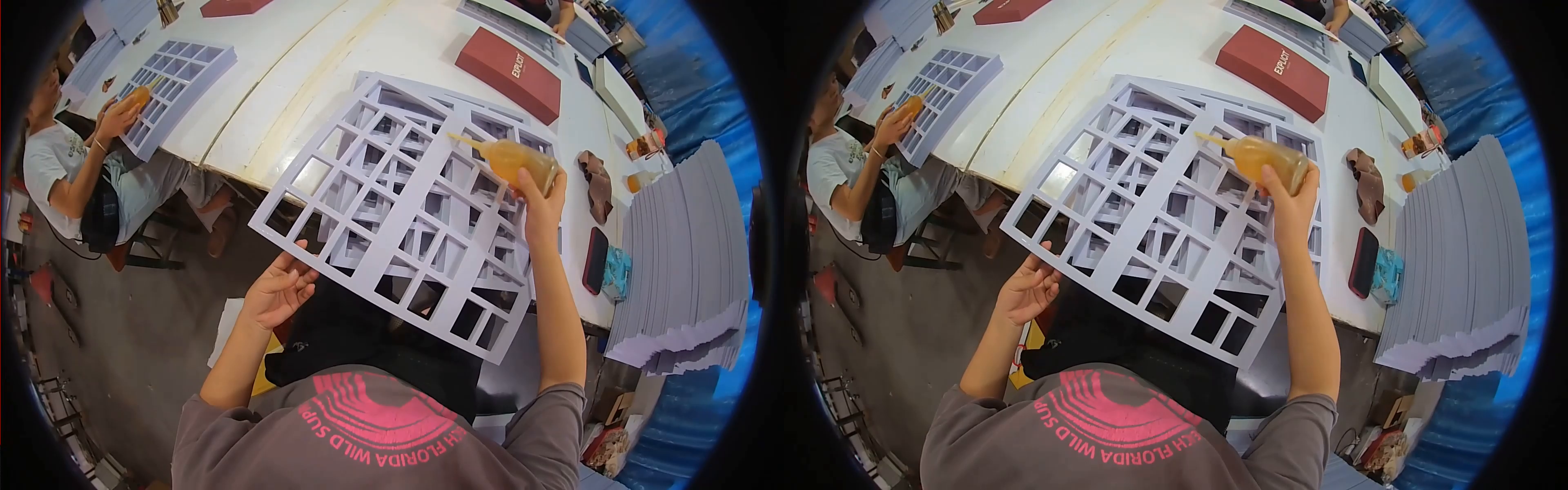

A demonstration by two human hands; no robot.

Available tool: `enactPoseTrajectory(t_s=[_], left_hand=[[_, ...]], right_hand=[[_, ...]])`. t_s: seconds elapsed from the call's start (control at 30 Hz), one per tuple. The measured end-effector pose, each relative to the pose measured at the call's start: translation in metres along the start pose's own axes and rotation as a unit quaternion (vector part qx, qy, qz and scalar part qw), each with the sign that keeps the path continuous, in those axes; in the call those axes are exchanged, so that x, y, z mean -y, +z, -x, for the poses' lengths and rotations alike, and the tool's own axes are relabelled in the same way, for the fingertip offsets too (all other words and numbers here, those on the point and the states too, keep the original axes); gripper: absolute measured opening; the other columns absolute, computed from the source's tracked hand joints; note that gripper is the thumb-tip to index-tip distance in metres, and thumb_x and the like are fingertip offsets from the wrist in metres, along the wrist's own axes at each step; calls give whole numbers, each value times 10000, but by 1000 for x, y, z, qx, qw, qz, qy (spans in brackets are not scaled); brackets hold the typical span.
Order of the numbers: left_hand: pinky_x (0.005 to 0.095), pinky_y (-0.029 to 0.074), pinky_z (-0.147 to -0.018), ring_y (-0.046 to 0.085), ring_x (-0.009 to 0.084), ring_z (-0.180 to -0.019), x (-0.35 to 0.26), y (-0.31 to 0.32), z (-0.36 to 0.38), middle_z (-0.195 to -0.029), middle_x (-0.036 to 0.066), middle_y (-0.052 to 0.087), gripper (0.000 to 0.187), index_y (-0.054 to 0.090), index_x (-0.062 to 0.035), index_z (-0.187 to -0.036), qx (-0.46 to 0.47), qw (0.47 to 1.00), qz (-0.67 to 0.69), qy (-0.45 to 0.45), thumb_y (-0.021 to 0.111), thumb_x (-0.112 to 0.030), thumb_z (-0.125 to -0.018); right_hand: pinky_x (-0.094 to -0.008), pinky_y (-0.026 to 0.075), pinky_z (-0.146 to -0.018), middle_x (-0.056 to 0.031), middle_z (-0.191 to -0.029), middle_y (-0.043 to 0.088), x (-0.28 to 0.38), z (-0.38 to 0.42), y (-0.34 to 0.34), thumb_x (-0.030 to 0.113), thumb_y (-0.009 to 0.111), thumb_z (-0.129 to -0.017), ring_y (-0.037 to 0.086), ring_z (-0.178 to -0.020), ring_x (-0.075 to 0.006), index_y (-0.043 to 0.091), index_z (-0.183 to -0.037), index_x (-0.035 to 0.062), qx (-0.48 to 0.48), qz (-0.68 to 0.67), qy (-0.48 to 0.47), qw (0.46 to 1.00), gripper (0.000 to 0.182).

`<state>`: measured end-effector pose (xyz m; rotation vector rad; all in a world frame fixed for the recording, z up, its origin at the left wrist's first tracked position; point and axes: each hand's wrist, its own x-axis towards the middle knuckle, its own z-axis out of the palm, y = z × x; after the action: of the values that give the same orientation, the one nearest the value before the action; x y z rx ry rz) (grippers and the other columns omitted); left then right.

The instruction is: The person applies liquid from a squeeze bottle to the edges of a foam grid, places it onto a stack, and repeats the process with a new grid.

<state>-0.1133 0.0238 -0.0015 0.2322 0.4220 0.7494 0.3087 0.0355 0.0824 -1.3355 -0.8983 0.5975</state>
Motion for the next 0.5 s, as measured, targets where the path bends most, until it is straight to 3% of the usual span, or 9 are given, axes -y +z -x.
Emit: enactPoseTrajectory(t_s=[0.27,0.37,0.5], left_hand=[[326,522,-813,603,211,-987,2,-1,-10,-1099,82,606,424,492,-113,-1256,-1,1000,-2,-10,569,-7,-853],[343,524,-818,602,219,-997,2,-5,-14,-1086,80,613,387,519,-120,-1226,-2,1000,-3,-14,568,-16,-857],[360,523,-836,589,225,-1029,-3,-9,-16,-1112,95,603,366,512,-139,-1231,2,1000,-19,25,551,-55,-877]], right_hand=[[-248,492,-598,-97,-1005,547,28,107,-8,157,737,-734,584,-776,-147,408,-1154,31,112,-1,91,990,548],[-265,507,-596,-104,-1033,539,45,142,-1,155,751,-714,589,-788,-155,407,-1159,32,180,-69,193,962,575],[-289,513,-568,-119,-982,580,53,137,-16,154,729,-735,608,-742,-180,407,-1169,25,156,-187,321,915,555]])
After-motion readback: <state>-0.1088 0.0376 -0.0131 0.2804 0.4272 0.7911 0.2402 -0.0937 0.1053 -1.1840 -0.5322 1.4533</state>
